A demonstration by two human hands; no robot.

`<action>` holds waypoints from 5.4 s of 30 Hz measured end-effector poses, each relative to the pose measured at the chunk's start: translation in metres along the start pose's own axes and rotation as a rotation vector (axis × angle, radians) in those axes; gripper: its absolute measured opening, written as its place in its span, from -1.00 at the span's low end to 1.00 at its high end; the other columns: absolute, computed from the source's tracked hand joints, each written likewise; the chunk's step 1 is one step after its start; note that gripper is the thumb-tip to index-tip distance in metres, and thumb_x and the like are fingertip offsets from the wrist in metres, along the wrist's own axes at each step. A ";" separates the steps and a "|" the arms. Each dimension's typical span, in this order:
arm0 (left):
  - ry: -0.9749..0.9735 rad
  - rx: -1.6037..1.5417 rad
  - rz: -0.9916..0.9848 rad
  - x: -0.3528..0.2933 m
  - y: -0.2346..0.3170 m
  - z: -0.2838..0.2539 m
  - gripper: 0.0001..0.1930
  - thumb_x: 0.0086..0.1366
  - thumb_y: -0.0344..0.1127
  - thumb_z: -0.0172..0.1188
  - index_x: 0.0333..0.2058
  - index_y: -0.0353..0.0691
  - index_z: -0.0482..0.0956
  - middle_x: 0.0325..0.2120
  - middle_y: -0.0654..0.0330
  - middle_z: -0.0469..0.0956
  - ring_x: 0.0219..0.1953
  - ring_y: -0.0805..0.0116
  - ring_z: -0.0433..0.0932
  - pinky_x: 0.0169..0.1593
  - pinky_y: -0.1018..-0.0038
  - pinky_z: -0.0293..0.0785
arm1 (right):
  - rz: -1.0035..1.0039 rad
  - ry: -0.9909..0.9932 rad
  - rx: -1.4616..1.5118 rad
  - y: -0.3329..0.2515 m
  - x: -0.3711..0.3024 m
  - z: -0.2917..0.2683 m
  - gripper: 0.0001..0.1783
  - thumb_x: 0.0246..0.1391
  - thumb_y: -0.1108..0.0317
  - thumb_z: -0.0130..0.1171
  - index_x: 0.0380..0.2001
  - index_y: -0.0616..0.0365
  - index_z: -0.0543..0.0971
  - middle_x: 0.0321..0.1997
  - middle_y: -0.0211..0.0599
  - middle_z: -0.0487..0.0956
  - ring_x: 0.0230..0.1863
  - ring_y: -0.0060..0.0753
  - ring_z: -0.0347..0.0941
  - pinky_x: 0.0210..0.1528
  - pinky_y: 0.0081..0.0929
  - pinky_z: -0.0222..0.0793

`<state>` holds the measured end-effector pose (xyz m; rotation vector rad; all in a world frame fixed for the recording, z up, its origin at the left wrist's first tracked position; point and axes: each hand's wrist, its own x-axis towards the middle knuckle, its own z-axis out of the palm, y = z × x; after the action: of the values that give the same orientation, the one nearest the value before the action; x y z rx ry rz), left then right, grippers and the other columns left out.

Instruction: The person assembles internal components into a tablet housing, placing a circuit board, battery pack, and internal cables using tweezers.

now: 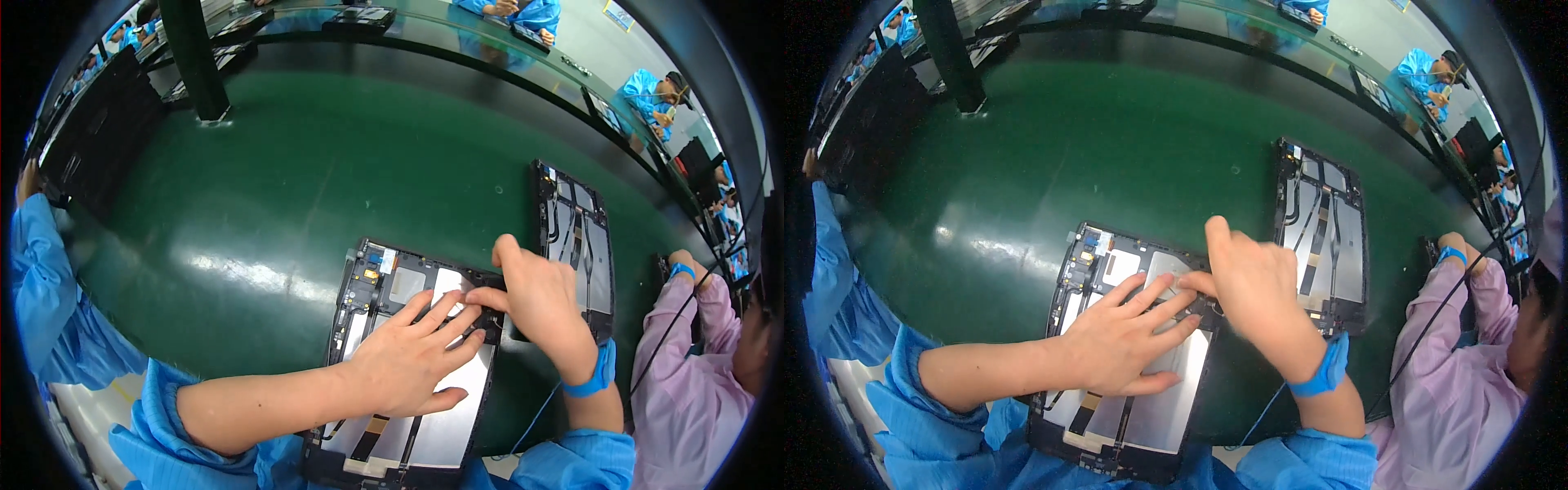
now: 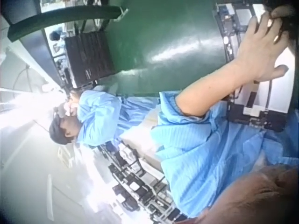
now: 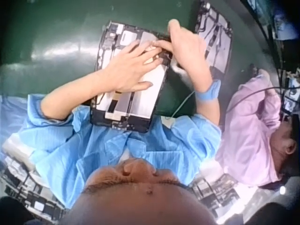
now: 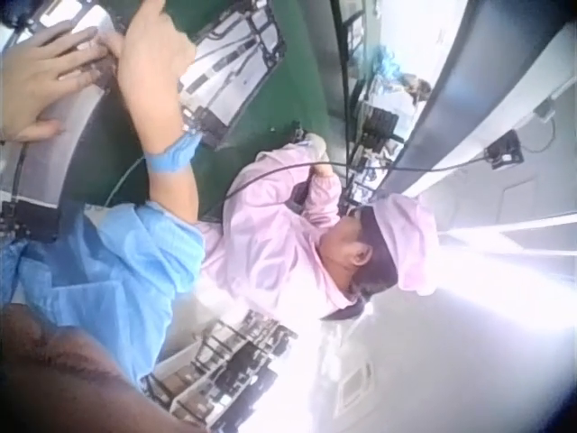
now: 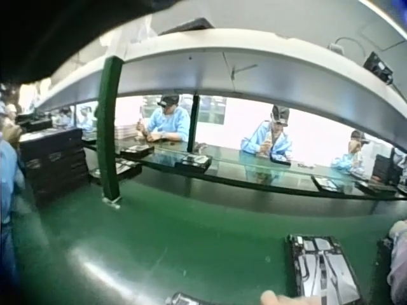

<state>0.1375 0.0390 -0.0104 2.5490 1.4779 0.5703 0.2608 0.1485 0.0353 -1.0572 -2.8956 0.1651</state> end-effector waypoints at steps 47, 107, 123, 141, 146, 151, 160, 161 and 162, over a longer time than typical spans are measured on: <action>-0.041 0.004 -0.047 0.000 0.000 -0.003 -0.38 -0.06 0.07 -0.06 -0.15 -0.37 0.29 -0.05 0.05 0.20 0.02 0.11 0.12 0.07 0.20 -0.07 | -0.292 0.148 -0.230 -0.010 -0.051 0.006 -0.85 -0.35 0.40 0.06 -0.71 0.09 0.28 -0.80 -0.42 0.25 -0.77 -0.47 0.25 -0.80 -0.55 0.09; 0.001 -0.010 -0.048 -0.006 0.001 -0.001 -0.38 -0.06 0.04 -0.05 -0.13 -0.38 0.26 -0.09 0.04 0.22 0.02 0.12 0.11 0.06 0.17 -0.07 | -0.092 0.031 -0.314 -0.034 -0.045 -0.004 -0.91 -0.35 0.38 0.03 -0.63 0.08 0.38 -0.80 -0.38 0.38 -0.76 -0.41 0.36 -0.78 -0.53 0.20; 0.005 0.071 -0.044 -0.010 0.005 -0.002 -0.39 0.00 0.06 -0.12 -0.11 -0.38 0.24 -0.09 -0.01 0.20 0.02 0.06 0.09 0.05 0.16 -0.08 | -0.094 0.083 0.055 -0.003 -0.058 0.005 -0.83 -0.26 0.34 0.09 -0.66 0.14 0.33 -0.73 -0.30 0.40 -0.67 -0.23 0.35 -0.67 -0.40 0.20; -0.047 0.103 -0.034 -0.006 0.005 -0.009 -0.37 0.01 0.07 -0.14 -0.09 -0.37 0.22 -0.06 -0.01 0.17 0.03 0.03 0.08 0.06 0.15 -0.09 | -0.106 -0.095 -0.126 -0.022 -0.045 -0.005 -0.83 -0.22 0.30 0.02 -0.57 0.12 0.30 -0.69 -0.26 0.43 -0.66 -0.22 0.39 -0.73 -0.36 0.22; 0.065 -0.023 -0.102 -0.015 -0.001 -0.001 -0.34 -0.03 0.06 -0.03 -0.05 -0.32 0.14 -0.03 -0.05 0.11 0.04 -0.02 0.05 0.06 0.16 -0.05 | -0.034 -0.007 0.144 -0.011 -0.050 0.001 -0.84 -0.18 0.32 0.02 -0.54 0.16 0.32 -0.64 -0.15 0.41 -0.55 -0.08 0.35 -0.56 -0.32 0.23; 0.460 -0.278 -0.250 -0.063 0.000 -0.045 -0.55 -0.02 -0.16 0.09 -0.19 -0.32 0.30 -0.20 -0.05 0.31 -0.10 0.06 0.27 -0.06 0.30 0.18 | -0.123 0.128 0.354 -0.033 -0.062 -0.004 -0.73 -0.25 0.32 0.12 -0.48 0.15 0.29 -0.63 -0.19 0.43 -0.58 -0.15 0.38 -0.58 -0.38 0.24; 0.543 -0.554 -0.767 -0.172 0.058 -0.032 -0.74 -0.07 -0.38 0.16 -0.36 -0.34 0.42 -0.51 0.10 0.44 -0.49 0.36 0.45 -0.41 0.55 0.38 | -0.851 -0.314 0.462 -0.100 0.015 0.009 -0.84 -0.28 0.33 0.14 -0.52 0.07 0.44 -0.53 -0.35 0.36 -0.50 -0.34 0.35 -0.53 -0.49 0.24; 0.553 -0.557 -0.779 -0.172 0.061 -0.033 -0.74 -0.07 -0.38 0.16 -0.36 -0.34 0.42 -0.51 0.10 0.44 -0.49 0.36 0.45 -0.41 0.55 0.38 | -0.861 -0.327 0.460 -0.105 0.017 0.009 -0.84 -0.28 0.33 0.14 -0.52 0.07 0.44 -0.53 -0.35 0.36 -0.50 -0.34 0.35 -0.53 -0.49 0.24; 0.532 -0.542 -0.757 -0.172 0.064 -0.033 -0.74 -0.07 -0.38 0.15 -0.35 -0.34 0.42 -0.51 0.10 0.44 -0.50 0.35 0.45 -0.42 0.55 0.38 | -0.881 -0.402 0.402 -0.110 0.019 0.011 -0.85 -0.27 0.33 0.13 -0.51 0.05 0.45 -0.53 -0.36 0.35 -0.50 -0.35 0.35 -0.52 -0.49 0.24</action>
<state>0.0994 -0.1435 -0.0044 1.3401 1.9233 1.3230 0.1750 0.0764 0.0375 0.3723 -3.1239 0.9215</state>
